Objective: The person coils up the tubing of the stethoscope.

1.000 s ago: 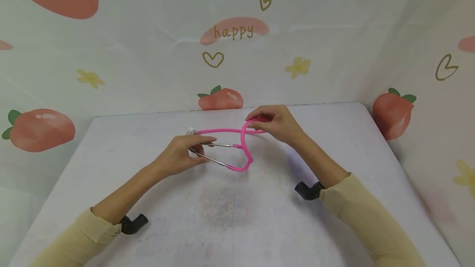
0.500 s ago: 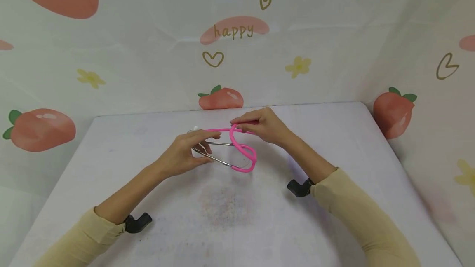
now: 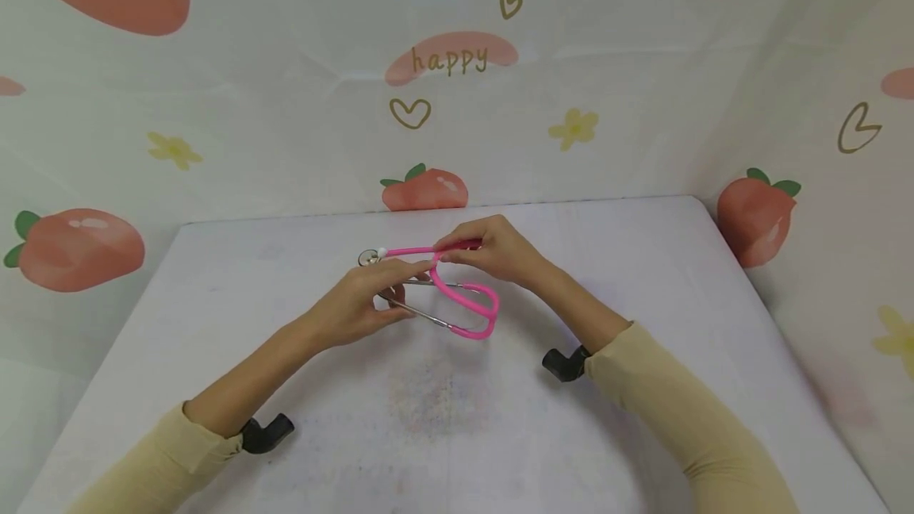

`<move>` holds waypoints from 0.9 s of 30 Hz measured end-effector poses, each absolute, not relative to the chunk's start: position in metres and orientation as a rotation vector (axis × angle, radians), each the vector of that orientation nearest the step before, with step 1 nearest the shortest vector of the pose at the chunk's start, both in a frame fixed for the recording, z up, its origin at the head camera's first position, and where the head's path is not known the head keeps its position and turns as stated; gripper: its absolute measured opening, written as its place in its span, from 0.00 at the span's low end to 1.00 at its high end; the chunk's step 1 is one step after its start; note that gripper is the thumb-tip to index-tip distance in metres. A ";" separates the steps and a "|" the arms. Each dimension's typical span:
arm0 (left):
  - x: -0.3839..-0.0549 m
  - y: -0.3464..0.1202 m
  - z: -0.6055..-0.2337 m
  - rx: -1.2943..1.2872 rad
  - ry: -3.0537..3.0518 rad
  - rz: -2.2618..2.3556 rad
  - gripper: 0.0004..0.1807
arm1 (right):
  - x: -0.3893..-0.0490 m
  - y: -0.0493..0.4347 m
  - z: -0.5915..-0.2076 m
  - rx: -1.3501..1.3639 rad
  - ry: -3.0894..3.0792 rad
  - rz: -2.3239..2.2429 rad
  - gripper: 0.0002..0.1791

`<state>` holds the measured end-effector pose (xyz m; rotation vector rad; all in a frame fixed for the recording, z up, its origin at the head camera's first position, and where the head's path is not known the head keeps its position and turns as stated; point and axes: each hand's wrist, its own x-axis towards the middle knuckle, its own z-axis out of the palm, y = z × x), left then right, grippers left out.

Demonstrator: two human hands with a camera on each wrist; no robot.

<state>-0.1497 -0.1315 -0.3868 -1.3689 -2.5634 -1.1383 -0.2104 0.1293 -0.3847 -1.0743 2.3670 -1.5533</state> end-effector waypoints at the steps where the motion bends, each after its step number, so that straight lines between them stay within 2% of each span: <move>1: -0.149 -0.132 -0.388 -1.370 -2.572 -1.121 0.44 | -0.210 0.128 -0.386 -1.083 2.370 -1.548 0.12; 14: -0.145 -0.136 -0.395 -1.356 -2.509 -1.163 0.34 | -0.212 0.132 -0.393 -1.211 2.536 -1.318 0.16; 21: -0.145 -0.146 -0.391 -1.312 -2.488 -1.192 0.35 | -0.218 0.150 -0.406 -0.972 2.578 -1.433 0.18; 27: -0.145 -0.153 -0.389 -1.268 -2.456 -1.249 0.33 | -0.221 0.159 -0.408 -0.798 2.492 -1.562 0.15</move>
